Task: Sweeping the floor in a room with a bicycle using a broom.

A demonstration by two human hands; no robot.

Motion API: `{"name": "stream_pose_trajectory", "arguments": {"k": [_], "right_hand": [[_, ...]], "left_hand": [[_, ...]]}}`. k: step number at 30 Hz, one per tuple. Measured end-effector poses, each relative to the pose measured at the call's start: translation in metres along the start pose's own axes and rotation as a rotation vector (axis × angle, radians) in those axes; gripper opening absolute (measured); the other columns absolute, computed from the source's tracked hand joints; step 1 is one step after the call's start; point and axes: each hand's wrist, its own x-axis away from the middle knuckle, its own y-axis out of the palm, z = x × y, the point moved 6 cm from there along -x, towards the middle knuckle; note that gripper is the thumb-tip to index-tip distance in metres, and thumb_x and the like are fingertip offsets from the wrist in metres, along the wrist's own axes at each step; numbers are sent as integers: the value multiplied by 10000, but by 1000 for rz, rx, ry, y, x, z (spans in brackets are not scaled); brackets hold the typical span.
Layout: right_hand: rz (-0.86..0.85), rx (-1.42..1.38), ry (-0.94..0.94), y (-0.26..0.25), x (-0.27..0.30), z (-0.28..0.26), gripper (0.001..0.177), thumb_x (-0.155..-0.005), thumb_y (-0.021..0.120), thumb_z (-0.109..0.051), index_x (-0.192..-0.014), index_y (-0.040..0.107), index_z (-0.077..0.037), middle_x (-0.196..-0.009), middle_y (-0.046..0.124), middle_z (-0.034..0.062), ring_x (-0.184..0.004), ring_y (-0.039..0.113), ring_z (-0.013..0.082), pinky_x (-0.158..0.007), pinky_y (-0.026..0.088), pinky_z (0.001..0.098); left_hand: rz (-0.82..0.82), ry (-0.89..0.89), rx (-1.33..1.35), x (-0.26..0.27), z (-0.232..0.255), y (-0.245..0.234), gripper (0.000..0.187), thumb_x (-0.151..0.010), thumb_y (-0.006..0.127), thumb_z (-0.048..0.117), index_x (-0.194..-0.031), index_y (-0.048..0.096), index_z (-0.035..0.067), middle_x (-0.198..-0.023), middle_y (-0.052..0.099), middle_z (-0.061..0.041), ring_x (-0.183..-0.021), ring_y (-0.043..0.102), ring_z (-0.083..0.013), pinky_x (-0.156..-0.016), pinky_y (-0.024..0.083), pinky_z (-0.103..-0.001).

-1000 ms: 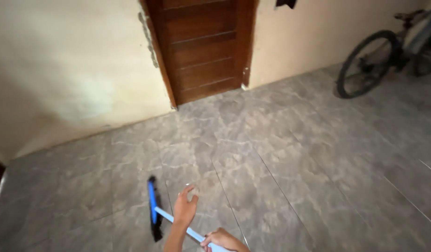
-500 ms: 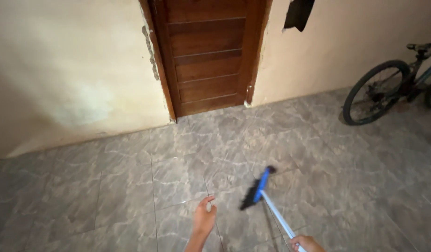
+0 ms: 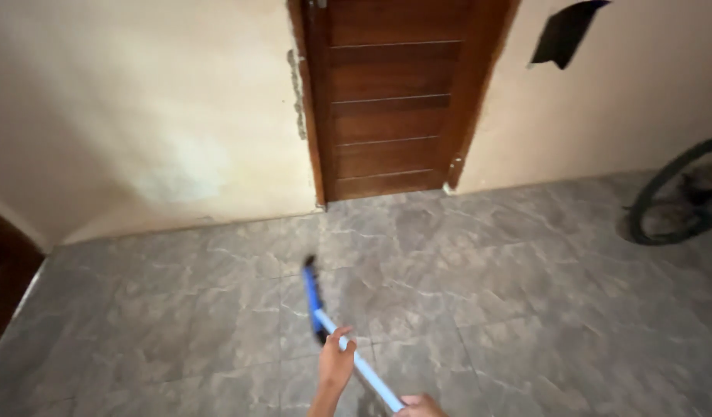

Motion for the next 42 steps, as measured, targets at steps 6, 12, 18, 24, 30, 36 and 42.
{"name": "stream_pose_trajectory", "arguments": {"k": [6, 12, 18, 24, 30, 36, 42], "right_hand": [[-91, 314, -77, 87, -74, -147, 293, -842, 821, -223, -1040, 800, -7, -802, 710, 14, -802, 672, 40, -741, 504, 223], [-285, -546, 179, 28, -116, -147, 162, -905, 785, -138, -897, 654, -43, -656, 555, 2, -569, 543, 107, -519, 424, 250], [226, -752, 307, -136, -48, -116, 108, -882, 739, -58, -902, 665, 17, -643, 559, 64, -534, 521, 152, -486, 436, 304], [691, -309, 187, -192, -77, -125, 136, -806, 731, -43, -761, 681, 76, -593, 619, 160, -489, 597, 292, -453, 481, 431], [338, 832, -392, -162, -177, -125, 207, -820, 745, -331, -905, 828, -162, -720, 760, 17, -731, 775, 125, -714, 599, 279], [108, 244, -50, -4, -239, -248, 188, -874, 787, -105, -1052, 803, -48, -913, 765, 99, -919, 746, 185, -880, 559, 316], [-121, 669, -1203, 69, -268, -384, 180, -1031, 652, -101, -1172, 738, -29, -1084, 769, 111, -1014, 720, 234, -930, 517, 341]], "left_hand": [[60, -45, -55, -106, -44, -54, 402, -856, 680, 254, -1256, 684, 224, -1268, 689, -134, -1205, 633, -339, -1014, 492, -401], [34, -36, -51, -202, -33, -85, 382, -864, 692, 256, -1242, 686, 208, -1245, 710, -135, -1194, 668, -322, -1019, 500, -396], [-93, 62, 8, -250, 0, -62, 379, -867, 666, 200, -1241, 688, 148, -1287, 680, -179, -1255, 607, -357, -1058, 462, -401], [-96, 75, 2, -282, 8, -74, 360, -874, 659, 205, -1227, 686, 141, -1294, 690, -166, -1260, 613, -343, -1069, 455, -392], [-58, -107, -18, -295, -4, -103, 384, -886, 653, 231, -1266, 677, 181, -1331, 668, -133, -1258, 611, -324, -1057, 460, -392], [-20, -147, 12, -322, -31, -90, 412, -875, 667, 265, -1278, 681, 183, -1300, 706, -115, -1226, 649, -312, -1048, 482, -377], [169, 113, 125, -387, -103, -79, 396, -792, 755, 136, -1187, 744, 127, -1218, 749, -149, -1258, 649, -278, -1098, 448, -377]]}}
